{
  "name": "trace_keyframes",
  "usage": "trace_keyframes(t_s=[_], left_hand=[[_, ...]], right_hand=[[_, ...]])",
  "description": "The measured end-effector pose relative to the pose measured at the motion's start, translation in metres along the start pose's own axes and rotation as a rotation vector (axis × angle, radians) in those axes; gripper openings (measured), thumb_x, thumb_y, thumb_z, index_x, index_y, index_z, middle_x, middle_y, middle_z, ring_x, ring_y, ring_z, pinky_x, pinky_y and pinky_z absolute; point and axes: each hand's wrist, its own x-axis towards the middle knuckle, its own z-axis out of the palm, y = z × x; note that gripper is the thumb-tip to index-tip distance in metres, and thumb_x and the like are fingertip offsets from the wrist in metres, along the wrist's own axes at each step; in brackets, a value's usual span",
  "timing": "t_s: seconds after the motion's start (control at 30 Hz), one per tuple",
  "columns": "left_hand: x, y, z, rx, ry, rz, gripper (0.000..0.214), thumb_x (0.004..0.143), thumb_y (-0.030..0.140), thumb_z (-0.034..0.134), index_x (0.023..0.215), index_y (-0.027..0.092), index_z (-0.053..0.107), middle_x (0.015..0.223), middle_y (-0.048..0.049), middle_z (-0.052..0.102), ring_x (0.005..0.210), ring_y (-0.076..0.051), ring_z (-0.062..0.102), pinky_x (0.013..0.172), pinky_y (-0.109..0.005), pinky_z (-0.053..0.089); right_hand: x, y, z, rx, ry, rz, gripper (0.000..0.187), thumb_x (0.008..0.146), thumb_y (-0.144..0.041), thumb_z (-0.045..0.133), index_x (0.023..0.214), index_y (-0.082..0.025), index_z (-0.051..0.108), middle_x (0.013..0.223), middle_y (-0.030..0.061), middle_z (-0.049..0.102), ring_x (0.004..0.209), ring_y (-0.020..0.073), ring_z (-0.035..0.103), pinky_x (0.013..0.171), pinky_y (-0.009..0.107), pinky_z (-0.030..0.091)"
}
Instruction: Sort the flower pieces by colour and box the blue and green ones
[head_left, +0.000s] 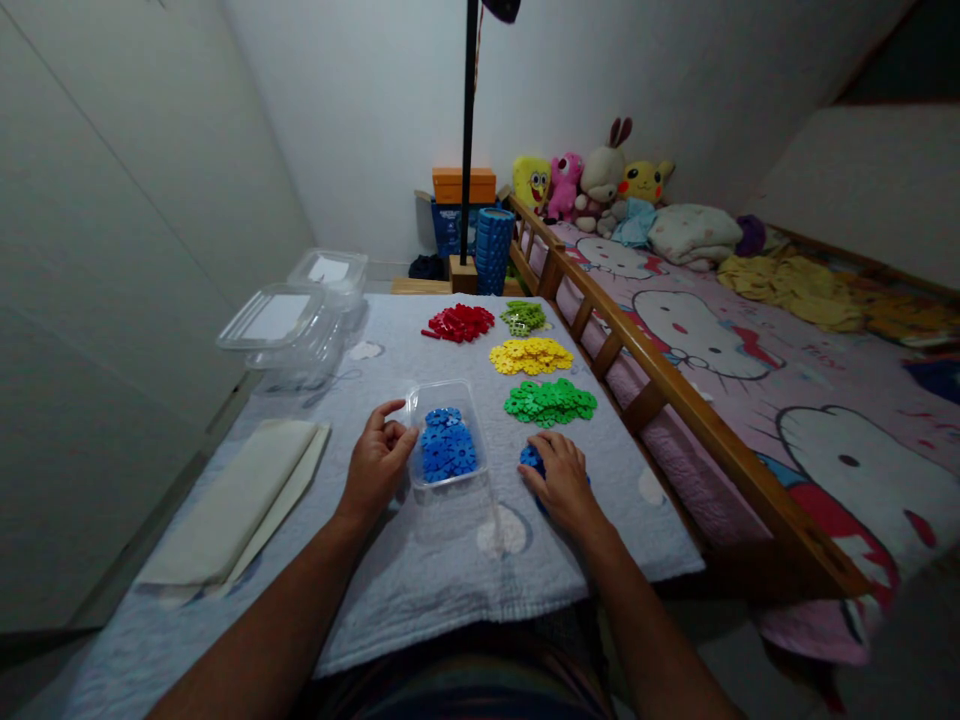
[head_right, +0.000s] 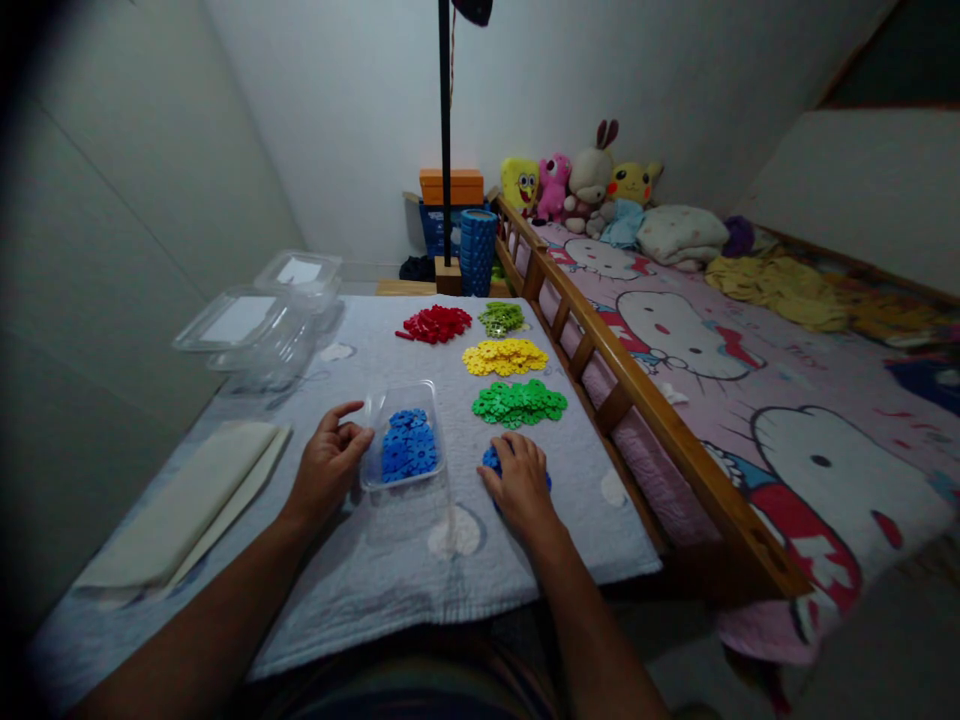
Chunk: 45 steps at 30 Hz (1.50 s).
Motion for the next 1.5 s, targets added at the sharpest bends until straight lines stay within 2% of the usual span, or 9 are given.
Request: trace_keyframes(t_s=[0.23, 0.43, 0.7, 0.9, 1.0, 1.17, 1.27, 1.33, 1.5], left_hand=[[0.000, -0.002, 0.000, 0.003, -0.003, 0.002, 0.050, 0.084, 0.042, 0.065, 0.128, 0.021, 0.052, 0.064, 0.0092, 0.046, 0.051, -0.009, 0.042, 0.049, -0.019, 0.033], [0.000, 0.001, 0.000, -0.004, -0.002, 0.004, 0.050, 0.084, 0.040, 0.065, 0.128, 0.021, 0.052, 0.064, 0.0095, 0.045, 0.051, -0.009, 0.041, 0.049, -0.019, 0.032], [-0.002, 0.006, 0.002, -0.012, 0.012, -0.004, 0.050, 0.082, 0.040, 0.066, 0.126, 0.021, 0.054, 0.064, 0.0089, 0.047, 0.054, -0.011, 0.044, 0.052, -0.021, 0.034], [-0.002, 0.006, 0.002, -0.001, 0.030, 0.006, 0.049, 0.081, 0.039, 0.066, 0.125, 0.020, 0.055, 0.063, 0.0087, 0.047, 0.054, -0.011, 0.044, 0.053, -0.021, 0.035], [-0.003, 0.007, 0.001, -0.003, 0.021, -0.001, 0.050, 0.081, 0.040, 0.066, 0.126, 0.021, 0.055, 0.064, 0.0086, 0.048, 0.054, -0.011, 0.045, 0.053, -0.021, 0.035], [-0.003, 0.007, 0.001, 0.015, 0.012, -0.002, 0.050, 0.083, 0.041, 0.064, 0.127, 0.021, 0.053, 0.063, 0.0088, 0.047, 0.055, -0.012, 0.045, 0.053, -0.022, 0.035], [-0.003, 0.006, 0.001, 0.009, 0.016, -0.015, 0.050, 0.083, 0.041, 0.064, 0.128, 0.020, 0.054, 0.063, 0.0090, 0.046, 0.054, -0.012, 0.044, 0.054, -0.022, 0.035], [-0.003, 0.006, 0.002, -0.001, 0.015, -0.021, 0.052, 0.082, 0.042, 0.065, 0.128, 0.020, 0.054, 0.063, 0.0090, 0.046, 0.054, -0.012, 0.045, 0.054, -0.023, 0.035], [-0.002, 0.005, 0.002, 0.002, 0.011, 0.000, 0.050, 0.082, 0.041, 0.065, 0.126, 0.021, 0.054, 0.063, 0.0089, 0.047, 0.055, -0.012, 0.046, 0.055, -0.022, 0.034]], right_hand=[[-0.002, 0.012, -0.009, -0.025, 0.024, 0.066, 0.034, 0.088, -0.041, 0.065, 0.117, -0.023, 0.068, 0.128, 0.0124, 0.060, 0.119, 0.0317, 0.050, 0.104, 0.049, 0.038], [0.003, 0.001, -0.008, -0.038, 0.027, 0.043, 0.025, 0.087, -0.030, 0.066, 0.111, -0.024, 0.071, 0.128, 0.0117, 0.060, 0.120, 0.0315, 0.048, 0.104, 0.049, 0.036], [0.020, -0.015, -0.015, 0.193, 0.038, 0.083, 0.014, 0.089, -0.024, 0.058, 0.087, -0.024, 0.072, 0.101, 0.0076, 0.069, 0.105, 0.0273, 0.056, 0.096, 0.043, 0.041], [0.054, -0.052, -0.027, 0.384, 0.071, -0.034, 0.013, 0.090, -0.024, 0.058, 0.095, -0.023, 0.071, 0.094, 0.0049, 0.073, 0.095, 0.0232, 0.061, 0.089, 0.037, 0.042], [0.075, -0.078, -0.028, 0.344, 0.040, -0.055, 0.016, 0.088, -0.020, 0.062, 0.102, -0.023, 0.069, 0.090, 0.0029, 0.072, 0.094, 0.0224, 0.060, 0.090, 0.037, 0.039], [0.098, -0.104, -0.015, 0.205, -0.078, -0.117, 0.014, 0.090, -0.018, 0.061, 0.098, -0.024, 0.070, 0.091, 0.0032, 0.074, 0.100, 0.0245, 0.057, 0.095, 0.042, 0.032], [0.103, -0.105, -0.007, 0.155, -0.088, -0.136, 0.019, 0.090, -0.017, 0.060, 0.104, -0.024, 0.071, 0.101, 0.0053, 0.074, 0.104, 0.0267, 0.055, 0.097, 0.045, 0.031], [0.103, -0.100, -0.007, 0.145, -0.030, -0.132, 0.023, 0.089, -0.017, 0.060, 0.108, -0.024, 0.070, 0.113, 0.0069, 0.072, 0.110, 0.0284, 0.053, 0.098, 0.046, 0.031], [0.097, -0.067, -0.022, 0.168, 0.115, -0.085, 0.022, 0.088, -0.019, 0.057, 0.105, -0.024, 0.070, 0.117, 0.0081, 0.069, 0.114, 0.0292, 0.052, 0.100, 0.045, 0.032]])
